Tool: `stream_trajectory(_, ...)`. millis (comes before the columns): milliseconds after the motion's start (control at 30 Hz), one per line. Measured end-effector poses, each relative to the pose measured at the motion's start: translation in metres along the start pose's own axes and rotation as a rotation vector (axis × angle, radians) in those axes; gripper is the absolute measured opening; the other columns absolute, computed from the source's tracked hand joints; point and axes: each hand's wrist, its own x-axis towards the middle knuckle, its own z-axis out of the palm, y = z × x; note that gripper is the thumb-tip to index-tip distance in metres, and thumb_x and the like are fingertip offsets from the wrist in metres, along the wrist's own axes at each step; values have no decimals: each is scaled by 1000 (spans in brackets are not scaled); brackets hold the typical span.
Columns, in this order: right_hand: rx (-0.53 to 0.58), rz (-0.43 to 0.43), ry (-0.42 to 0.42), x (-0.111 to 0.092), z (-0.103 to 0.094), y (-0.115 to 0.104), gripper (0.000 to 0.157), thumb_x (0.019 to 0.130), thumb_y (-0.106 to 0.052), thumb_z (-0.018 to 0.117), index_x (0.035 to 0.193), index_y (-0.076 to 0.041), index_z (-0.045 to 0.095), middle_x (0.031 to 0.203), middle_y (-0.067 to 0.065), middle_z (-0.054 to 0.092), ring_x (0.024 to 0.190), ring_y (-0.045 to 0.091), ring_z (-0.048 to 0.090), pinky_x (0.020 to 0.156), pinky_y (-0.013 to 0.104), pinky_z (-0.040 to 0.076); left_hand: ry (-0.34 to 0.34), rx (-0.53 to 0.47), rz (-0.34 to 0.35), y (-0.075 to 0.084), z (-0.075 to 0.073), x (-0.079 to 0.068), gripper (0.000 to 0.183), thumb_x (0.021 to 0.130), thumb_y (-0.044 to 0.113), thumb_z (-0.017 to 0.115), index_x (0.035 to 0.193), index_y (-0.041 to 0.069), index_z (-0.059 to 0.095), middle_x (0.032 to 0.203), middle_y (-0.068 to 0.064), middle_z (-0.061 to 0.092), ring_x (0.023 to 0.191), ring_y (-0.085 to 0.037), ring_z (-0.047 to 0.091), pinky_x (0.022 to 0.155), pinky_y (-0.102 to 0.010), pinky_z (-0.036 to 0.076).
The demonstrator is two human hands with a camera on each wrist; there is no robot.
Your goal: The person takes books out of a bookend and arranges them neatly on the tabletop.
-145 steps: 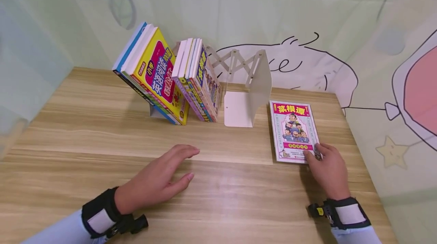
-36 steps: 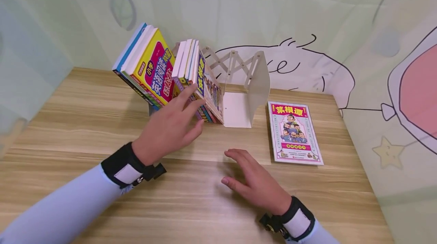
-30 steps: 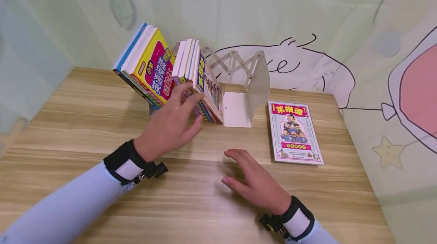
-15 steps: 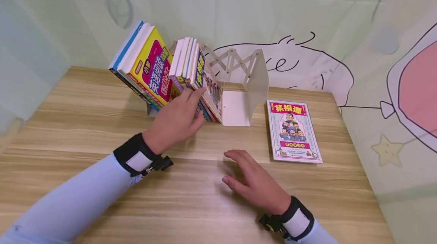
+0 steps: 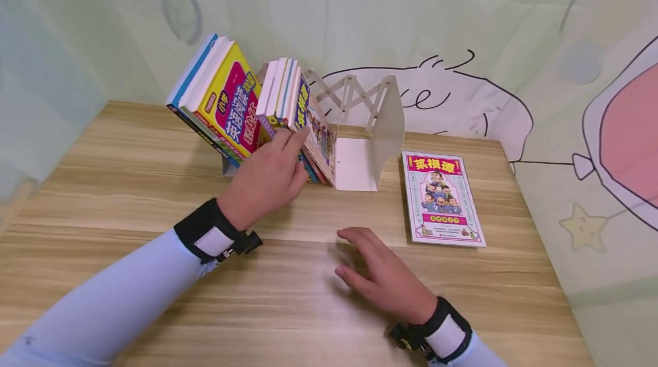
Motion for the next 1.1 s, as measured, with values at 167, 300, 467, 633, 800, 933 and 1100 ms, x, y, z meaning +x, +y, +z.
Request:
stream_trajectory(167,17,22,-8,0,1,0,59,97,-38,65,147,-15,43,141,2,52,124,17,57,101,41,53,7,-12,-2,0,0,1,54,94,19,60,141,-6,48,121,-20,58,73,-15,54,61,-25,56)
stream_trajectory(300,30,23,-7,-1,2,1,59,97,-38,65,148,-15,43,142,1,52,125,17,56,101,40,53,47,-68,-25,1,-5,-5,50,93,16,61,137,-5,53,119,-19,60,78,-18,59,67,-28,59)
stream_trajectory(467,41,23,-3,-1,2,3,59,97,-36,66,147,-15,43,141,1,53,125,17,56,101,40,53,102,-120,-20,3,-9,-16,45,93,18,59,135,-1,57,116,-16,62,75,-17,58,56,-25,53)
stream_trajectory(633,40,30,-14,-1,2,4,59,97,-39,65,147,-16,43,142,0,52,126,16,55,102,40,53,58,-131,-17,5,-3,-20,51,93,18,59,142,3,51,106,-16,60,66,-15,52,47,-21,44)
stream_trajectory(800,16,-1,-4,0,0,6,58,98,-35,65,147,-14,43,141,3,53,123,19,57,100,42,53,-55,-193,-47,8,2,-20,56,96,21,59,147,3,46,128,-23,58,78,-19,59,55,-26,52)
stream_trajectory(933,15,5,15,1,-4,7,57,97,-30,67,146,-12,44,141,5,53,125,21,57,99,43,54,-128,-297,-93,9,3,-22,62,97,24,59,152,2,39,150,-23,44,91,-20,61,60,-26,53)
stream_trajectory(1100,29,28,17,2,-8,7,56,97,-29,67,146,-11,44,142,6,52,129,21,54,100,43,54,-138,-426,-165,8,1,-24,63,98,27,60,154,7,38,159,-17,34,109,-20,60,72,-27,57)
